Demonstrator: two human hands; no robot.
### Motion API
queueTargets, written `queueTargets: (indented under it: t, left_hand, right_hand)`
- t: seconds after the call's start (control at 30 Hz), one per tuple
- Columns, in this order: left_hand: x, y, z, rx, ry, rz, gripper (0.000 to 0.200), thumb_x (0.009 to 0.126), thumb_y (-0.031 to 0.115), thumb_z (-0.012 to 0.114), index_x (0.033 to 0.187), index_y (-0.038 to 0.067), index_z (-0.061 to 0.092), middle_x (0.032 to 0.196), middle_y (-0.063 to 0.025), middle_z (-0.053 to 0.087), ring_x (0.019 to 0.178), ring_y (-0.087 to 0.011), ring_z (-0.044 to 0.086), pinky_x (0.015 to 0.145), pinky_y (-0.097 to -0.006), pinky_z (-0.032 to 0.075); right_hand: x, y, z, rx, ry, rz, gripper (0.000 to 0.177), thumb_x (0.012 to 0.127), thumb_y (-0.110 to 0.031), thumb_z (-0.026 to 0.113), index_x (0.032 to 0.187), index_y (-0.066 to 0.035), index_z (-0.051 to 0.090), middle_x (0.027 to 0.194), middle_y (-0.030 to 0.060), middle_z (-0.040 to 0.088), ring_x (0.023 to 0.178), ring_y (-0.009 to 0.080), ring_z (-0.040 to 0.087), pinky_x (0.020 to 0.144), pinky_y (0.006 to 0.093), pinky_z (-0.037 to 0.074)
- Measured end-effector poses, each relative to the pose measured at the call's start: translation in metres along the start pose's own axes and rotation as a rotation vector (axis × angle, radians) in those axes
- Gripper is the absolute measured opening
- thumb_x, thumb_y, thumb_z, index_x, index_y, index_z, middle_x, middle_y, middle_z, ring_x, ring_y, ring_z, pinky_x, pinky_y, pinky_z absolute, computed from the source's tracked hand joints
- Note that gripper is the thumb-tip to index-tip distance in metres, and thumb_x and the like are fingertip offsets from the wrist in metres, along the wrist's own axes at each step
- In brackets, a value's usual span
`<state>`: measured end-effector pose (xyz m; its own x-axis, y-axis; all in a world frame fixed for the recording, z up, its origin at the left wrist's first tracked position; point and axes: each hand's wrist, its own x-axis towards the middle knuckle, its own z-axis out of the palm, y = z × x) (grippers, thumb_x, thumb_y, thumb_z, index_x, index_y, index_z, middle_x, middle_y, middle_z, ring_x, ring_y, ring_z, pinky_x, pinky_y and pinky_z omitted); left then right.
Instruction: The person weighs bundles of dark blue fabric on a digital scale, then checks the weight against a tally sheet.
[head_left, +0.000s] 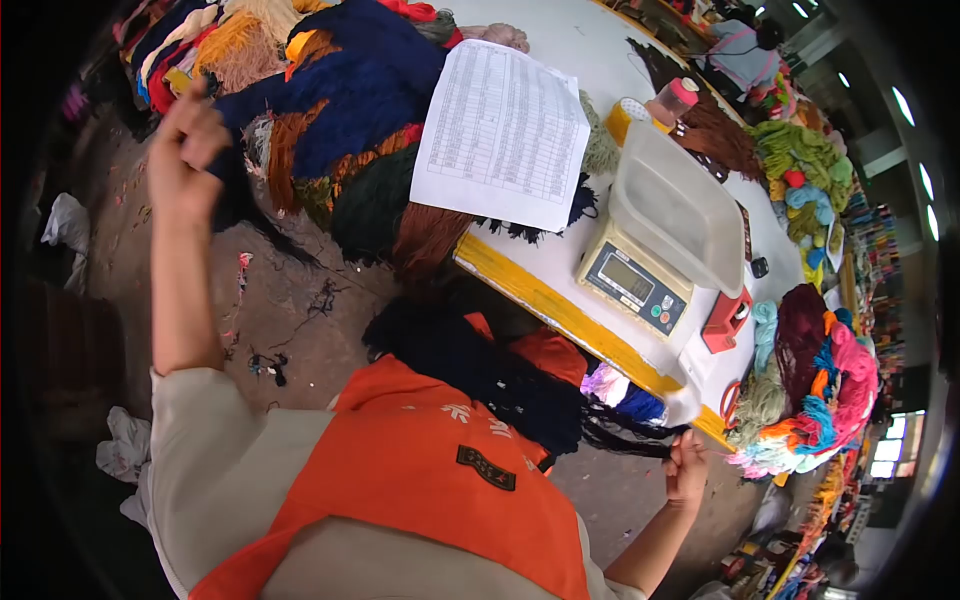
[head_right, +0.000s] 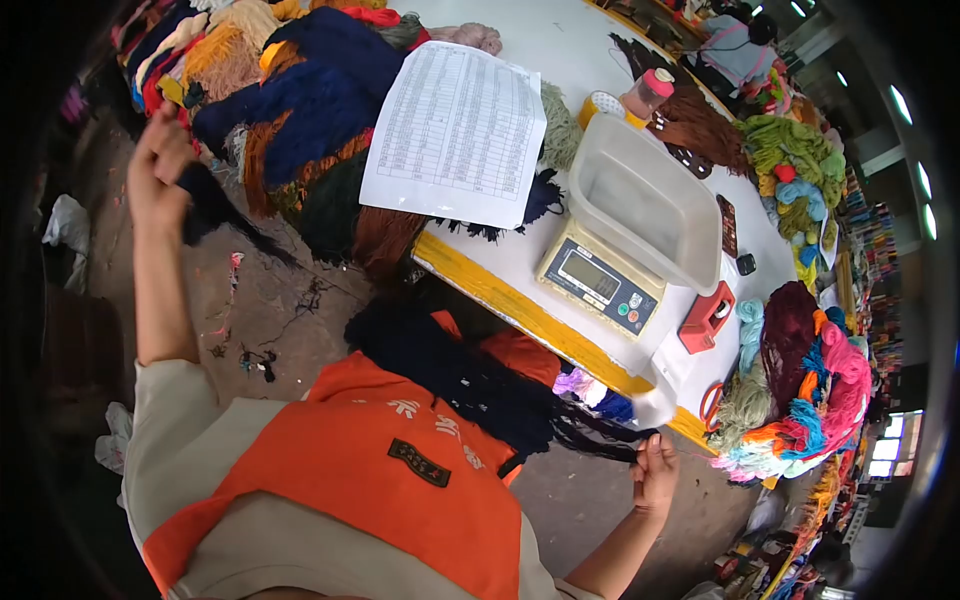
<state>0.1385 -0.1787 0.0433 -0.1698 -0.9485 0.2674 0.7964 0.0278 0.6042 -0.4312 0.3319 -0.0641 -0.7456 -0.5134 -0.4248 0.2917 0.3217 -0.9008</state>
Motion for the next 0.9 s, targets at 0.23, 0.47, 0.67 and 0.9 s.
queueTargets:
  t: [0.23,0.47,0.67,0.9]
  left_hand:
    - [-0.095,-0.169,0.1,0.884,-0.378,-0.44,0.018,0.098,0.018,0.057,0.094,0.007,0.071,0.086,-0.003,0.068,0.077,-0.0146,0.062,0.069,-0.0275,0.049]
    - [-0.096,-0.338,0.074,1.349,-0.847,0.096,0.029,0.098,0.029,0.056,0.08,0.007,0.061,0.083,-0.0179,0.065,0.08,-0.0362,0.064,0.071,-0.0441,0.05]
    - [-0.096,-0.327,0.088,1.348,-0.837,0.049,0.021,0.095,0.024,0.059,0.085,0.007,0.065,0.082,-0.0175,0.064,0.079,-0.0381,0.064,0.07,-0.0444,0.051]
    - [-0.09,-0.324,0.089,1.296,-0.84,-0.147,0.026,0.097,0.033,0.054,0.091,0.01,0.064,0.087,-0.0177,0.066,0.085,-0.0395,0.065,0.076,-0.0461,0.051]
  right_hand:
    - [-0.055,-0.182,0.085,0.338,-0.638,-0.805,0.029,0.1,-0.028,0.06,0.084,-0.011,0.042,0.074,-0.002,0.03,0.068,0.0149,0.036,0.093,0.0406,0.047]
    - [-0.04,-0.377,0.14,0.173,-0.672,-1.338,0.016,0.103,-0.015,0.05,0.101,0.0,0.051,0.101,0.0107,0.051,0.105,0.0239,0.055,0.125,0.0529,0.016]
    - [-0.016,-0.51,0.16,0.014,-0.135,-1.799,0.027,0.102,-0.007,0.043,0.117,0.008,0.059,0.12,0.0217,0.06,0.118,0.0319,0.057,0.118,0.0465,0.034]
    - [0.073,-0.489,0.186,-0.298,-0.12,-1.667,0.029,0.104,-0.014,0.042,0.11,0.005,0.063,0.114,0.0168,0.067,0.109,0.0247,0.064,0.103,0.0337,0.047]
